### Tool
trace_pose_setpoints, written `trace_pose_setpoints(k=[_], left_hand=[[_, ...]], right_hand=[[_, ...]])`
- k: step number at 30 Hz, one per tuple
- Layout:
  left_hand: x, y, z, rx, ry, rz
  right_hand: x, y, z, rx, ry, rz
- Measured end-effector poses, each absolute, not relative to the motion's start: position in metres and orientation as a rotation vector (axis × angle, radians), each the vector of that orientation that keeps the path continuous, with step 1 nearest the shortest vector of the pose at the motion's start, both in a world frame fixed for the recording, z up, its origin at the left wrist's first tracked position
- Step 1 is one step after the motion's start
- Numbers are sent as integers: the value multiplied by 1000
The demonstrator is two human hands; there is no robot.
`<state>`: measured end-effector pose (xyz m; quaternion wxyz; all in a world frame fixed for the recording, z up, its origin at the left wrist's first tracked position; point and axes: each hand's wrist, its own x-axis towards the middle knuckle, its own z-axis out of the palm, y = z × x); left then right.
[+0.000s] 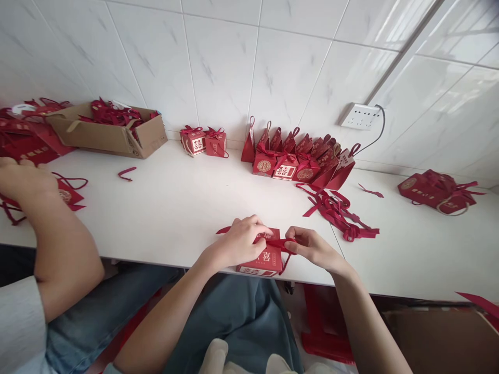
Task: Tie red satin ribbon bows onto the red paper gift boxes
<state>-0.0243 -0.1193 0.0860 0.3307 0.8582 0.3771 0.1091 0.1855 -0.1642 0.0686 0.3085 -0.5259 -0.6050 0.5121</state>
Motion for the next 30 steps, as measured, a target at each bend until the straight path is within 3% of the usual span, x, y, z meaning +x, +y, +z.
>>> trace_pose_setpoints(k=[9,19,30], left_hand=[[-26,-96,88,1978,702,395],[-39,-96,81,1787,725,431],[-42,-99,90,1938,781,437]], right_hand=[[170,-160,83,-1344,-1684,1204],[140,-188,51,-1338,-1809,239],[117,-186,38,-1487,-1740,44]])
